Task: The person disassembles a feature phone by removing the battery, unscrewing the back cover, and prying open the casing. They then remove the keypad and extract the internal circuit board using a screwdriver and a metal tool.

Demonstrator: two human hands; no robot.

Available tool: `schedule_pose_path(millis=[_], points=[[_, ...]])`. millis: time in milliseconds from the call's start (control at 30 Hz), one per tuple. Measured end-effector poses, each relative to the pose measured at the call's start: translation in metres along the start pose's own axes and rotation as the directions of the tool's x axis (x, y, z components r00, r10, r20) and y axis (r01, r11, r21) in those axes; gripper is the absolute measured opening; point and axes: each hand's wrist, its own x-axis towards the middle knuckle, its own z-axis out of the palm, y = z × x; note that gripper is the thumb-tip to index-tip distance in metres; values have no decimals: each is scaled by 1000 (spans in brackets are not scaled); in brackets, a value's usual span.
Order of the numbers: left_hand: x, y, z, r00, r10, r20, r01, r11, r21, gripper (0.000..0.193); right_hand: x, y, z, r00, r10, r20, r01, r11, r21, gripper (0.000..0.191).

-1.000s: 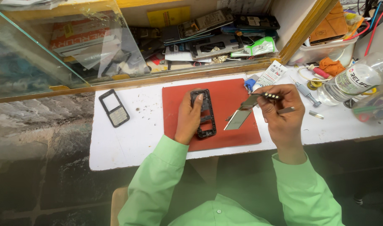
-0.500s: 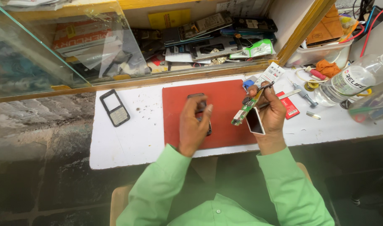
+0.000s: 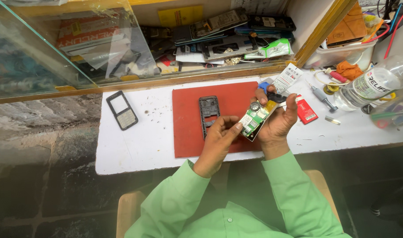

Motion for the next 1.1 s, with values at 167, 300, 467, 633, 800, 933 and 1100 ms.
schedule_pose_path(millis=[167, 300, 467, 633, 800, 933, 1100], points=[[6, 1, -9, 997, -60, 57, 68, 987, -146, 30, -2, 0, -5, 997, -65, -35, 58, 985, -164, 37], [19, 6, -20, 998, 49, 40, -45, 995, -93, 26, -10, -7, -4, 990, -55, -133, 4, 935, -354, 39], [31, 23, -41, 979, 89, 185, -105, 991, 78, 25, -22, -23, -3, 981, 88, -175, -148, 919, -366, 40], [43, 37, -49, 956, 15, 293, -117, 935, 334, 31, -30, -32, -6, 934, 139, -328, -321, 729, -604, 32], [50, 40, -48, 965, 47, 259, -126, 946, 299, 31, -33, -28, -6, 907, 9, -421, -305, 704, -642, 27], [40, 38, -46, 978, 207, -11, -161, 796, 584, 29, -33, -29, -1, 894, -61, -443, -260, 735, -626, 23], [20, 37, -32, 869, 491, -63, -51, 214, 976, 56, -31, -36, 9, 876, -146, -460, -234, 706, -668, 20]])
